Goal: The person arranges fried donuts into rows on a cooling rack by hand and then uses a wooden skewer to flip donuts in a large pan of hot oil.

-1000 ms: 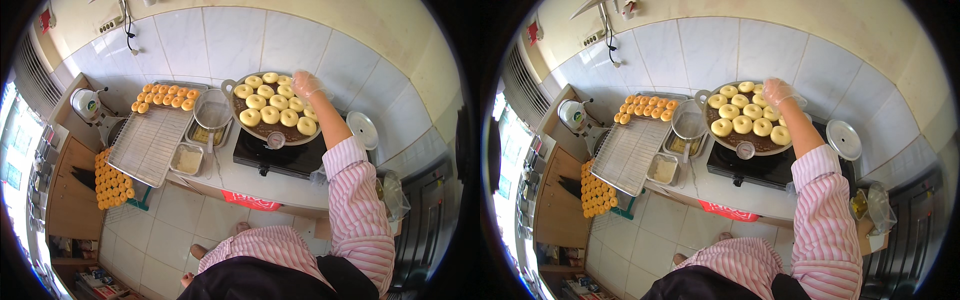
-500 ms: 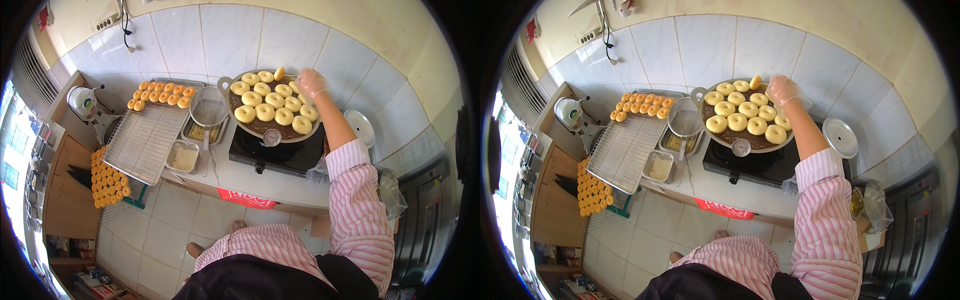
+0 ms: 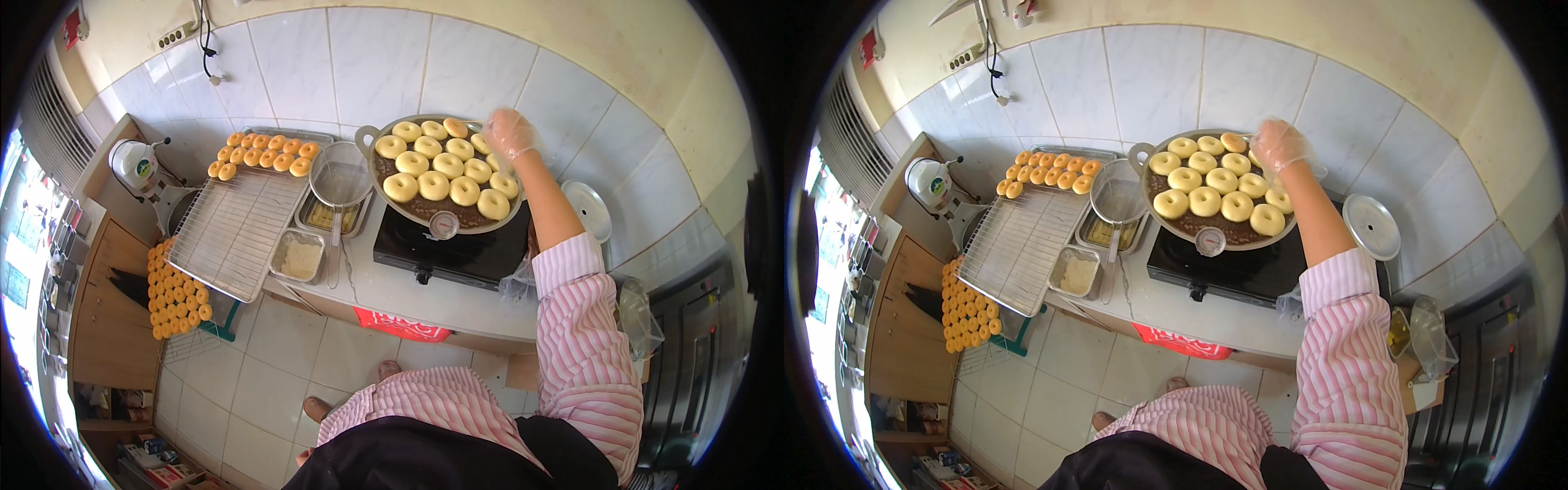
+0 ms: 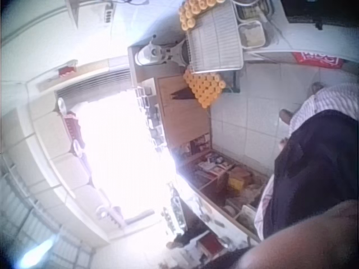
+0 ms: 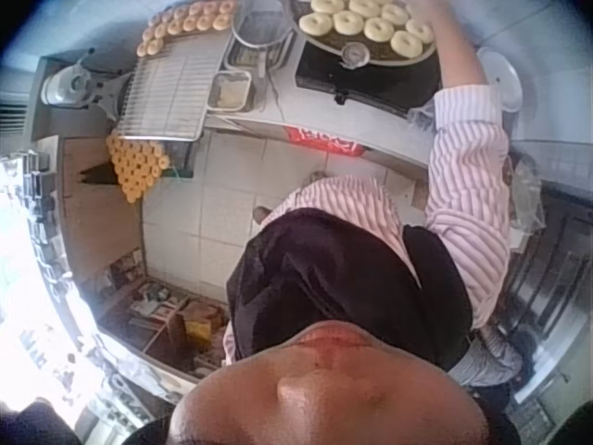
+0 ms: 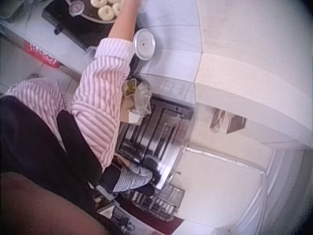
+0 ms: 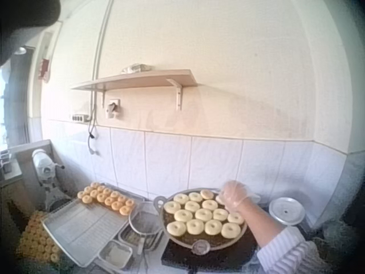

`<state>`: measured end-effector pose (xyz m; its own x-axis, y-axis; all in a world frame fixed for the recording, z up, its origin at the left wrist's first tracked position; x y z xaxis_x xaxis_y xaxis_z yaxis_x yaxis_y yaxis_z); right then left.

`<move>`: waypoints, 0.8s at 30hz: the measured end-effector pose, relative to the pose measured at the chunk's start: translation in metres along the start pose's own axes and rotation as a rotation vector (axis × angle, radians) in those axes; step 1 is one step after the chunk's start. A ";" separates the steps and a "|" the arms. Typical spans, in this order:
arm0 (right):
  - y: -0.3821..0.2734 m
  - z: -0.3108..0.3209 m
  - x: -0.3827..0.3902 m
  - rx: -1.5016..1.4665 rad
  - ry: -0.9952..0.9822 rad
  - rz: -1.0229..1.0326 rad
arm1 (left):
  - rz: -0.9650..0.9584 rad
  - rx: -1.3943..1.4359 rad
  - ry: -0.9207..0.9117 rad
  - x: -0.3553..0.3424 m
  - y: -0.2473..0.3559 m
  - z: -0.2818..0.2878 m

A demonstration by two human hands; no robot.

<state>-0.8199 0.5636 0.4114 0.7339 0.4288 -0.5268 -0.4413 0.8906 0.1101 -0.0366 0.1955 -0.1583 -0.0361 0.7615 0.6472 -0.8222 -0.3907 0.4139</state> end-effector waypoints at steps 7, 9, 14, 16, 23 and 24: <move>-0.010 -0.002 0.007 -0.062 -0.048 -0.026 | 0.011 -0.019 0.020 0.002 -0.004 0.001; -0.012 -0.001 0.009 -0.027 -0.046 -0.021 | 0.011 -0.021 0.022 0.002 -0.004 0.000; -0.001 0.022 0.008 -0.015 -0.039 -0.070 | 0.005 -0.029 0.031 0.004 -0.006 0.005; 0.006 0.038 0.008 0.000 -0.037 -0.098 | 0.001 -0.036 0.034 0.004 -0.006 0.007; 0.020 0.040 0.032 0.001 -0.304 -0.195 | 0.016 -0.036 0.055 0.002 0.005 0.000; 0.021 0.032 0.037 0.004 -0.356 -0.211 | 0.012 -0.035 0.056 0.002 0.006 0.000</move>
<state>-0.7853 0.6031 0.4208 0.9411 0.2619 -0.2137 -0.2606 0.9648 0.0348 -0.0419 0.1947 -0.1538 -0.0775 0.7849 0.6148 -0.8409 -0.3827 0.3826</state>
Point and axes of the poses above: each hand's wrist, its own x-axis away from the middle knuckle, its own z-axis out of the back of the hand, y = z × x, the point moved 9 cm from there along -x, towards the middle knuckle, and after that the axes turned 14 degrees about z, right-handed, at the moved point
